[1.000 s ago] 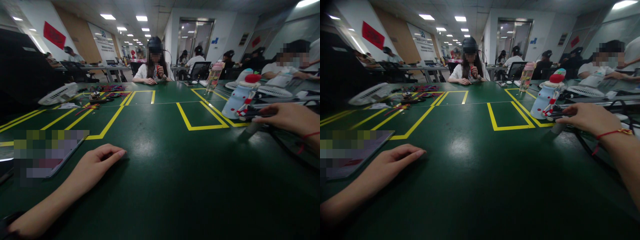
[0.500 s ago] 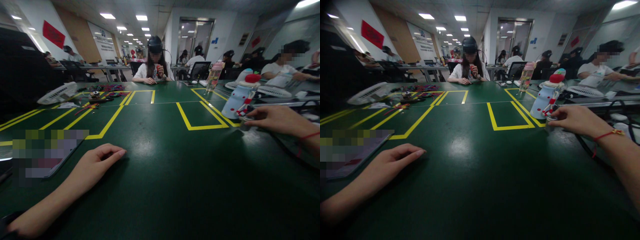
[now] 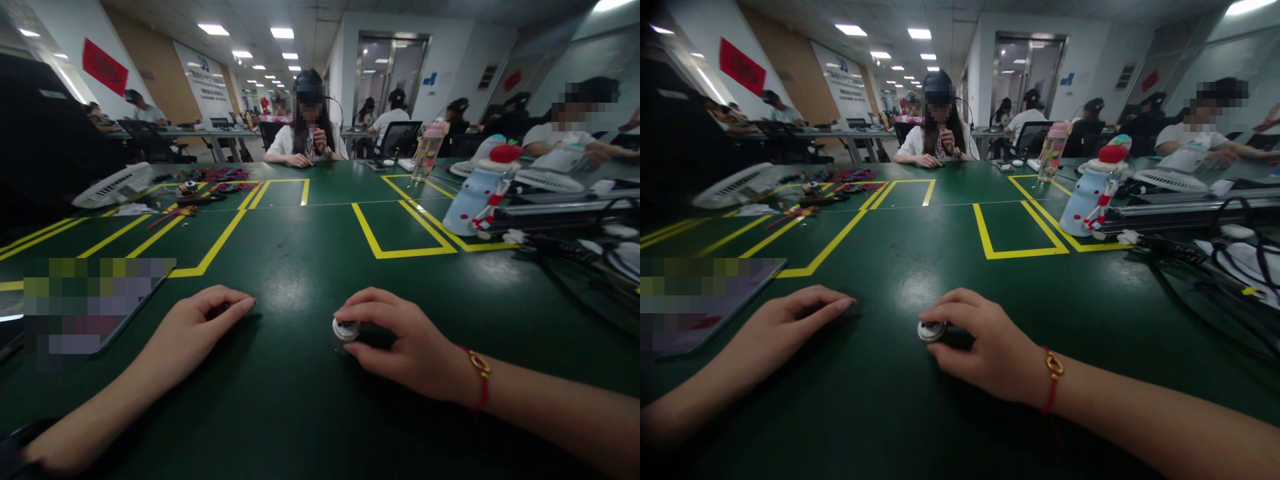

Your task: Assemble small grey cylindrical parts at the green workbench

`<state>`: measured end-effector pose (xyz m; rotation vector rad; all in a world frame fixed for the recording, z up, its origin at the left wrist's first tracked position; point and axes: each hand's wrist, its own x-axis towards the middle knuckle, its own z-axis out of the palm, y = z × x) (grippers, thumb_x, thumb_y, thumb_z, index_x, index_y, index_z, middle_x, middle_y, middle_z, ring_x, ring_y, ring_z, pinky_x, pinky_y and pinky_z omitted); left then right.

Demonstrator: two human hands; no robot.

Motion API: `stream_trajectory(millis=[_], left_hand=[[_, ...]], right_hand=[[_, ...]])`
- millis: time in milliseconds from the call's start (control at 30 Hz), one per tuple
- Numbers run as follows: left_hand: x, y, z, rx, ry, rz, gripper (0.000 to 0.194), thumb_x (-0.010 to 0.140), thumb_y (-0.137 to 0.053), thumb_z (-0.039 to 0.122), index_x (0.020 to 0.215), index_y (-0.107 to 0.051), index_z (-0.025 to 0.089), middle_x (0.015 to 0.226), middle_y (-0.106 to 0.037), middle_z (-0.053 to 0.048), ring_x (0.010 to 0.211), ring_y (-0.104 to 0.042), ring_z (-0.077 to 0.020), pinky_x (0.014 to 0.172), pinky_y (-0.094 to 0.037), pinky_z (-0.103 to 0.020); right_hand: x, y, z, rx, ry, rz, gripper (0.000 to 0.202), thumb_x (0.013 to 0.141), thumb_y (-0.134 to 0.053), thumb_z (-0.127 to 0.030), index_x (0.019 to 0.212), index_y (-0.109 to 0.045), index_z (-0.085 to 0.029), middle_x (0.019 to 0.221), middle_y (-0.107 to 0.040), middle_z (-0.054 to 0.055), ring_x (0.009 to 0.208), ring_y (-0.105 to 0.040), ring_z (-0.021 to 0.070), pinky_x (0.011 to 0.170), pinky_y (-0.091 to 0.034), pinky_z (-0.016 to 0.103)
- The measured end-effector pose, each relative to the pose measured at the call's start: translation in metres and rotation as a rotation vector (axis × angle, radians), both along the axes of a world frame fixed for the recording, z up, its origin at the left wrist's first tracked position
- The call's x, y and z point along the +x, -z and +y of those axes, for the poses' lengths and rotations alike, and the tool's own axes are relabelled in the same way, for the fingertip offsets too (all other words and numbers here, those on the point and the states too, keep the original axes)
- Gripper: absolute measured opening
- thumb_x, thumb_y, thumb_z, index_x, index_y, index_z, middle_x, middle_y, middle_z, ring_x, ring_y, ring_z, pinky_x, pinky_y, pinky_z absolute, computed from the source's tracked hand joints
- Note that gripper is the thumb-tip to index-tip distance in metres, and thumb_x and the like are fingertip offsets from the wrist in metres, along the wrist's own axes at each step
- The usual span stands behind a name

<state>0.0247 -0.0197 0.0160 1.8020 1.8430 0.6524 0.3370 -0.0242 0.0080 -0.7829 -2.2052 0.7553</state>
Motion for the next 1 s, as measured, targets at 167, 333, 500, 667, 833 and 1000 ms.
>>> stream_trajectory(millis=[167, 333, 500, 667, 833, 1000], left_hand=[[0.034, -0.002, -0.01, 0.122, 0.182, -0.089, 0.032, 0.088, -0.061, 0.053, 0.106, -0.073, 0.03, 0.105, -0.069, -0.002, 0.09, -0.065, -0.0218, 0.074, -0.05, -0.031], [0.092, -0.016, -0.021, 0.156, 0.413, -0.247, 0.019, 0.091, -0.062, 0.036, 0.105, -0.075, 0.033, 0.104, -0.067, 0.0, 0.099, -0.063, -0.0193, 0.089, -0.049, -0.032], [0.103, -0.023, -0.014, 0.121, 0.339, -0.34, 0.014, 0.087, -0.065, 0.035, 0.089, -0.078, 0.029, 0.093, -0.065, 0.0, 0.088, -0.062, -0.0183, 0.078, -0.047, -0.032], [0.087, -0.014, -0.011, 0.112, 0.269, -0.303, 0.013, 0.084, -0.069, 0.039, 0.088, -0.079, 0.032, 0.09, -0.061, 0.0, 0.087, -0.061, -0.0198, 0.078, -0.045, -0.034], [0.089, 0.011, -0.008, 0.06, 0.366, -0.088, 0.006, 0.081, -0.076, 0.032, 0.083, -0.081, 0.032, 0.09, -0.064, -0.001, 0.093, -0.059, -0.0224, 0.084, -0.042, -0.037], [0.095, 0.02, -0.006, 0.103, 0.373, 0.045, 0.006, 0.082, -0.076, 0.035, 0.086, -0.08, 0.035, 0.09, -0.068, 0.0, 0.091, -0.059, -0.0224, 0.079, -0.041, -0.036]], right_hand=[[0.001, 0.014, 0.001, -0.218, 0.013, 0.079, 0.061, 0.08, -0.073, -0.028, 0.134, -0.046, -0.023, 0.12, -0.065, 0.004, 0.107, -0.066, 0.0102, 0.097, -0.055, 0.026], [0.0, 0.016, 0.0, -0.255, 0.072, 0.02, 0.056, 0.08, -0.075, -0.033, 0.129, -0.049, -0.024, 0.122, -0.066, 0.004, 0.109, -0.065, 0.0122, 0.097, -0.054, 0.029], [0.001, 0.013, 0.0, -0.193, 0.076, -0.032, 0.057, 0.081, -0.072, -0.034, 0.133, -0.051, -0.024, 0.124, -0.065, 0.003, 0.11, -0.064, 0.0135, 0.097, -0.052, 0.031], [0.0, 0.011, -0.004, -0.055, 0.146, -0.076, 0.04, 0.078, -0.069, -0.024, 0.118, -0.06, -0.024, 0.109, -0.066, 0.0, 0.096, -0.062, 0.0111, 0.086, -0.051, 0.027], [0.0, 0.011, -0.004, -0.082, 0.189, -0.083, 0.04, 0.075, -0.069, -0.022, 0.114, -0.059, -0.022, 0.104, -0.066, 0.0, 0.091, -0.061, 0.0108, 0.08, -0.049, 0.025], [-0.001, 0.012, -0.006, -0.129, 0.174, -0.11, 0.038, 0.078, -0.068, -0.025, 0.115, -0.058, -0.023, 0.106, -0.066, 0.002, 0.092, -0.061, 0.0125, 0.08, -0.049, 0.027]])
